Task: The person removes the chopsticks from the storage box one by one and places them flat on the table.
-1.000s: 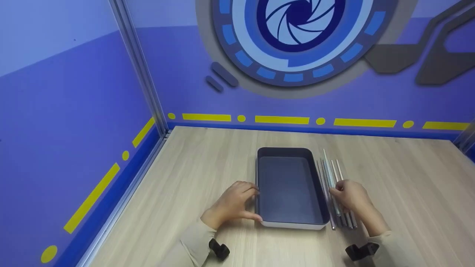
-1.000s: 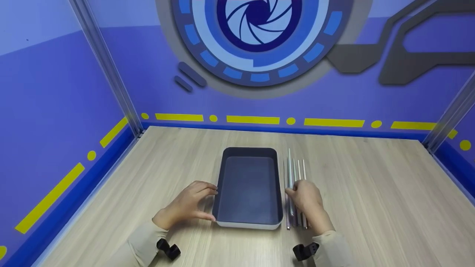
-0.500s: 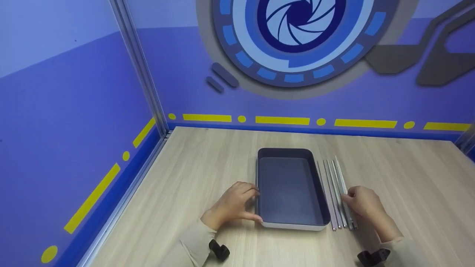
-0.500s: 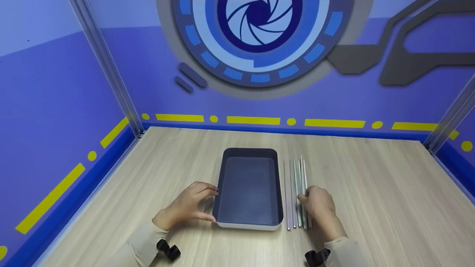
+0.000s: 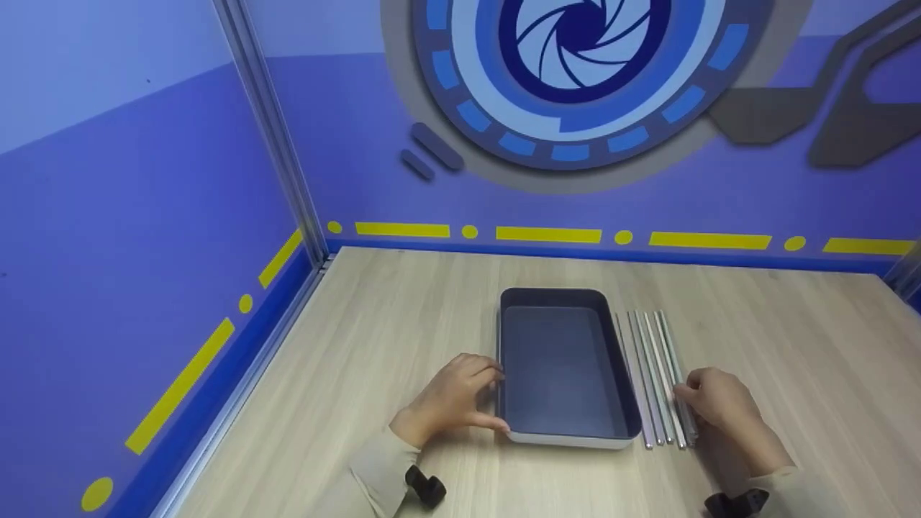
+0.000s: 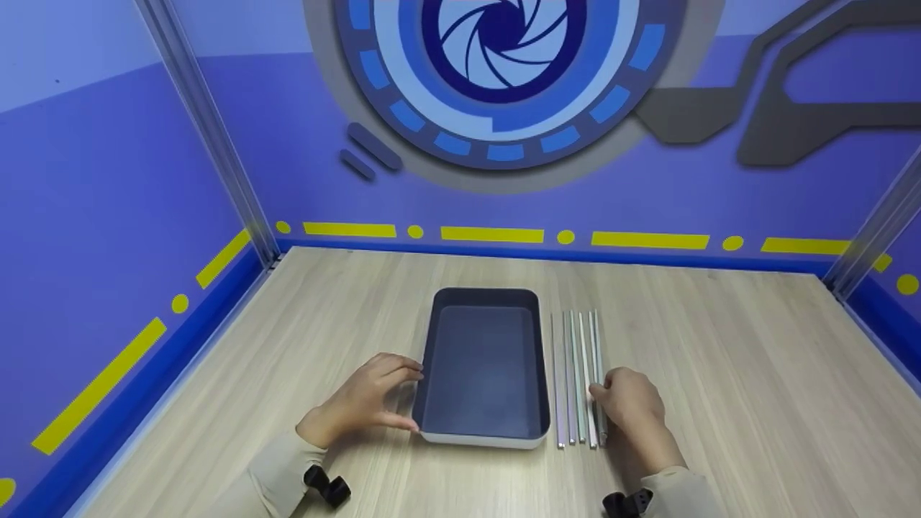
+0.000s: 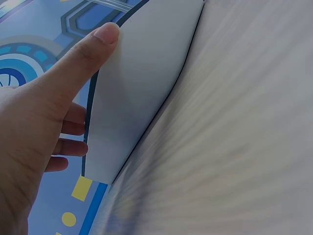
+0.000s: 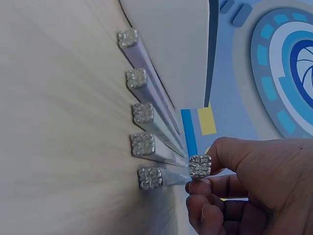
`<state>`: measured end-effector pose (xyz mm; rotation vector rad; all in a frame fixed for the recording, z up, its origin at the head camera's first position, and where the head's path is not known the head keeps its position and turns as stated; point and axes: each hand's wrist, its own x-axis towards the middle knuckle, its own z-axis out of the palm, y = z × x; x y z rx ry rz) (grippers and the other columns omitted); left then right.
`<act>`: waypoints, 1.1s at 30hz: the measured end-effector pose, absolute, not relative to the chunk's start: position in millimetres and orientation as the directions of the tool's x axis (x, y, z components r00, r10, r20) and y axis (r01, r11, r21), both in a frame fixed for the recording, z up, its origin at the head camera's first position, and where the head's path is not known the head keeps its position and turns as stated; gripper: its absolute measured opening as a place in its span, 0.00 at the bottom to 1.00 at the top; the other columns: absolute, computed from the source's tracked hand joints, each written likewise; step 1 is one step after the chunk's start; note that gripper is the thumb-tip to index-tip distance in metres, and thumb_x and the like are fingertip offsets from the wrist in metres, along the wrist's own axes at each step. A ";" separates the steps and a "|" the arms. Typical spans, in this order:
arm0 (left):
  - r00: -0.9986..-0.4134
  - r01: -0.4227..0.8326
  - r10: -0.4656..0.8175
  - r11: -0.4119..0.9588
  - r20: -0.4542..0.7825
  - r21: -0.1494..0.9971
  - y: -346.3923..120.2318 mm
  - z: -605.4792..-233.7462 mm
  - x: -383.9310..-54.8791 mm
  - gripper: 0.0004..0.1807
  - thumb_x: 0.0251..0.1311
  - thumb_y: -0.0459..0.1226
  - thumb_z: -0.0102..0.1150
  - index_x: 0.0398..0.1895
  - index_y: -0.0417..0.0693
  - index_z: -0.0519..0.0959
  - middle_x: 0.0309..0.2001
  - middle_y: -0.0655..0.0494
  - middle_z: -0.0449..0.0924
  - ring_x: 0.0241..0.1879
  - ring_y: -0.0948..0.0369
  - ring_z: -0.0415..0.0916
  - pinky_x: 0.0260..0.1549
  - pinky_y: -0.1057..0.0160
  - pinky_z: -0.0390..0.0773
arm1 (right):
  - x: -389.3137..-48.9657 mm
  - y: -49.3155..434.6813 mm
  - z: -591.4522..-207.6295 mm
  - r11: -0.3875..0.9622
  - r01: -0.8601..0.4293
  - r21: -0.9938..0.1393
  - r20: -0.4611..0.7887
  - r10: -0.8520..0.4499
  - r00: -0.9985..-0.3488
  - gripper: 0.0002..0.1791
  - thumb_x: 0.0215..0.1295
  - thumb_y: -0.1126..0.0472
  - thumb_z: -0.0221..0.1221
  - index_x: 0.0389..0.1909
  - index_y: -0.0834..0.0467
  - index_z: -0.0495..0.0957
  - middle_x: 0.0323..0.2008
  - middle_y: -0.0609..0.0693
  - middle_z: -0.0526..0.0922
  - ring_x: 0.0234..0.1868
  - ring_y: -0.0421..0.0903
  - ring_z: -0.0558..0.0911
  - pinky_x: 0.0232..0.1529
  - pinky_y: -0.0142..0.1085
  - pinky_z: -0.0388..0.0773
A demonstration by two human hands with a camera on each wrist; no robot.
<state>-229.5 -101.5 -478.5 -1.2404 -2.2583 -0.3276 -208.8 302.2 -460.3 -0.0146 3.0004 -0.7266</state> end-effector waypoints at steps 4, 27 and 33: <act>-0.439 0.832 0.704 0.553 0.557 -0.044 -101.1 -478.1 -229.4 0.39 0.31 0.68 0.68 0.40 0.48 0.80 0.42 0.58 0.81 0.46 0.61 0.78 0.53 0.65 0.75 | -209.1 305.7 -461.1 0.907 0.009 -0.420 -0.068 -0.021 -0.997 0.12 0.63 0.60 0.56 0.24 0.64 0.76 0.18 0.49 0.74 0.21 0.45 0.72 0.22 0.34 0.67; -0.436 0.835 0.701 0.549 0.564 -0.038 -101.5 -480.0 -229.8 0.39 0.32 0.68 0.67 0.40 0.49 0.80 0.44 0.59 0.81 0.47 0.61 0.77 0.53 0.65 0.75 | -210.0 314.3 -460.6 0.926 0.032 -0.377 -0.161 -0.032 -0.986 0.13 0.62 0.56 0.55 0.22 0.60 0.73 0.17 0.47 0.72 0.21 0.44 0.71 0.22 0.34 0.65; -0.437 0.837 0.701 0.546 0.564 -0.030 -101.2 -479.9 -229.7 0.39 0.32 0.69 0.66 0.40 0.49 0.80 0.44 0.59 0.80 0.46 0.62 0.77 0.53 0.65 0.75 | -208.9 314.3 -461.4 0.922 0.026 -0.386 -0.168 -0.042 -0.985 0.12 0.63 0.58 0.54 0.24 0.61 0.73 0.17 0.48 0.72 0.19 0.44 0.72 0.21 0.34 0.67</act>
